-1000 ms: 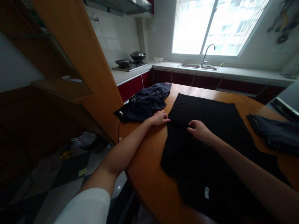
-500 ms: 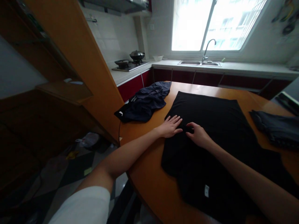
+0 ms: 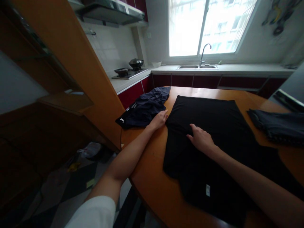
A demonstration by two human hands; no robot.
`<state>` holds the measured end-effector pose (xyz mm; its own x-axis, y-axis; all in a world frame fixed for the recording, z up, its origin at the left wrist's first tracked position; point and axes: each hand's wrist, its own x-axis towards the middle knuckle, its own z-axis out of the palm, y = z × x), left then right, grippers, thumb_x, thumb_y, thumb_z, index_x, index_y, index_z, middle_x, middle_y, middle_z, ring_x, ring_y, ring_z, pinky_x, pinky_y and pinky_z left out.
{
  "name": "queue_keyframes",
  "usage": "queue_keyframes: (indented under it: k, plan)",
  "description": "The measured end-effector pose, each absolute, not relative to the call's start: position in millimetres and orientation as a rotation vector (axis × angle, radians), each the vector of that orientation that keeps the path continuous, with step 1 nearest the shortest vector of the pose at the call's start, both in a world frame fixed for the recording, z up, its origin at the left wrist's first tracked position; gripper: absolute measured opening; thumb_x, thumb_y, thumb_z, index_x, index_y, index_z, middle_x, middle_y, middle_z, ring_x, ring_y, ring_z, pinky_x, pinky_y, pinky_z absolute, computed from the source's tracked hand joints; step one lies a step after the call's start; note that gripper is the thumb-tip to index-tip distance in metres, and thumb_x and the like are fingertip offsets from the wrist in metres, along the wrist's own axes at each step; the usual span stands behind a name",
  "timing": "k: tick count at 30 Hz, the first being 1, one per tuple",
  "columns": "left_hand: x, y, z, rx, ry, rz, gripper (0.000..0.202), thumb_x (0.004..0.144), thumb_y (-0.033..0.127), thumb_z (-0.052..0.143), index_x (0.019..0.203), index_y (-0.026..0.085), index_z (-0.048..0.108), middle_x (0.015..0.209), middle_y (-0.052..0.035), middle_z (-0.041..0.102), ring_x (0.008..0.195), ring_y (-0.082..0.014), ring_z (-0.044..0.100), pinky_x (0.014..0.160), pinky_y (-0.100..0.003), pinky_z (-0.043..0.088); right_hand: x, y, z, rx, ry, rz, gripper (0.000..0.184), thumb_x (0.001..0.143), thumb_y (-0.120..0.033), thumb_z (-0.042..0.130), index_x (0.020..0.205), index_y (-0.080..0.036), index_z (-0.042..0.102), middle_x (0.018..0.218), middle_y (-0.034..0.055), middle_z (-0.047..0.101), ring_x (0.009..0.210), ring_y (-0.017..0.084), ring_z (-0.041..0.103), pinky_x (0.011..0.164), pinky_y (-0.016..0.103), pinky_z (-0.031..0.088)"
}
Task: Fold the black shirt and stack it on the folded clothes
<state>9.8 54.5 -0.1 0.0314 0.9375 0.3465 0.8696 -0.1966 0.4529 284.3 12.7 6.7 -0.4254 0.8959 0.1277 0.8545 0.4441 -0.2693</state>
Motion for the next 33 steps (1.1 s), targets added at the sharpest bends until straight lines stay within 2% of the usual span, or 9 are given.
queue_keyframes:
  k: [6, 10, 12, 14, 17, 20, 26, 28, 33]
  plan:
    - [-16.3, 49.3, 17.4, 2.100, 1.956, 1.098, 0.036, 0.089, 0.005, 0.046, 0.113, 0.013, 0.072, 0.112, -0.0112, 0.074, 0.101, -0.0208, 0.070, 0.095, -0.033, 0.054, 279.7, 16.1, 0.4, -1.048, -2.418, 0.052, 0.034, 0.097, -0.027, 0.049, 0.126, -0.017, 0.064, 0.139, 0.0157, 0.055, 0.129, 0.031, 0.050, 0.105, 0.046, 0.045]
    - [7.8, 38.5, 14.6, 2.247, 1.740, 1.016, 0.030, 0.093, 0.013, 0.049, 0.109, 0.017, 0.074, 0.112, -0.0084, 0.074, 0.104, -0.0204, 0.070, 0.097, -0.032, 0.052, 273.6, 15.7, -12.0, -0.757, -2.588, 0.157, 0.043, 0.100, -0.035, 0.045, 0.137, -0.018, 0.058, 0.155, 0.0124, 0.043, 0.146, 0.028, 0.032, 0.119, 0.050, 0.030]
    - [27.4, 33.3, 6.9, 2.373, 1.586, 0.784, 0.035, 0.098, 0.021, 0.045, 0.125, 0.018, 0.067, 0.130, -0.0090, 0.067, 0.122, -0.0216, 0.062, 0.107, -0.035, 0.045, 271.5, 14.3, -16.7, -0.715, -2.668, 0.206, 0.052, 0.100, -0.042, 0.044, 0.144, -0.017, 0.052, 0.158, 0.0129, 0.038, 0.149, 0.028, 0.027, 0.121, 0.052, 0.026]
    - [43.6, 29.7, -1.1, 2.450, 1.519, 0.496, 0.044, 0.102, 0.030, 0.040, 0.144, 0.020, 0.052, 0.151, -0.0087, 0.049, 0.142, -0.0245, 0.041, 0.117, -0.046, 0.032, 270.9, 13.3, -19.5, -0.721, -2.720, 0.240, 0.059, 0.099, -0.047, 0.044, 0.148, -0.014, 0.047, 0.158, 0.0145, 0.037, 0.150, 0.028, 0.026, 0.121, 0.052, 0.023]
    - [53.8, 29.2, -7.1, 2.484, 1.560, 0.206, 0.054, 0.105, 0.044, 0.031, 0.156, 0.026, 0.031, 0.164, -0.0050, 0.022, 0.153, -0.0277, 0.013, 0.120, -0.059, 0.013, 272.4, 13.0, -21.2, -0.751, -2.743, 0.251, 0.065, 0.098, -0.050, 0.043, 0.151, -0.013, 0.042, 0.159, 0.0149, 0.035, 0.150, 0.028, 0.025, 0.122, 0.051, 0.021]
    - [51.8, 33.0, -6.5, 2.478, 1.623, 0.138, 0.058, 0.105, 0.049, 0.026, 0.159, 0.028, 0.022, 0.166, -0.0035, 0.015, 0.154, -0.0277, 0.007, 0.120, -0.060, 0.009, 274.0, 11.6, -18.8, -0.766, -2.730, 0.226, 0.065, 0.098, -0.049, 0.044, 0.151, -0.013, 0.042, 0.159, 0.0150, 0.036, 0.149, 0.029, 0.027, 0.122, 0.052, 0.023]
    - [49.4, 37.4, -7.9, 2.445, 1.691, 0.123, 0.058, 0.105, 0.044, 0.025, 0.160, 0.026, 0.016, 0.166, -0.0046, 0.014, 0.154, -0.0282, 0.007, 0.119, -0.061, 0.010, 267.9, -13.6, 10.9, -0.611, -2.676, 0.218, 0.043, 0.102, -0.034, 0.038, 0.132, -0.015, 0.063, 0.154, 0.0138, 0.044, 0.149, 0.025, 0.030, 0.124, 0.049, 0.018]
    - [50.1, 37.7, -9.0, 2.454, 1.691, 0.125, 0.059, 0.105, 0.045, 0.027, 0.160, 0.026, 0.017, 0.166, -0.0044, 0.015, 0.154, -0.0286, 0.007, 0.119, -0.061, 0.010, 265.1, -30.7, 20.5, -0.523, -2.745, 0.383, 0.049, 0.104, -0.039, 0.035, 0.139, -0.014, 0.057, 0.157, 0.0142, 0.039, 0.150, 0.025, 0.026, 0.124, 0.048, 0.018]
    - [50.7, 37.5, -9.7, 2.437, 1.707, 0.166, 0.061, 0.104, 0.053, 0.025, 0.159, 0.028, 0.020, 0.166, -0.0036, 0.017, 0.154, -0.0283, 0.008, 0.119, -0.061, 0.010, 263.4, -68.5, 23.6, -0.308, -3.010, 0.776, 0.089, 0.096, -0.064, 0.039, 0.157, -0.002, 0.019, 0.163, 0.0239, 0.013, 0.152, 0.032, 0.011, 0.123, 0.052, 0.013]
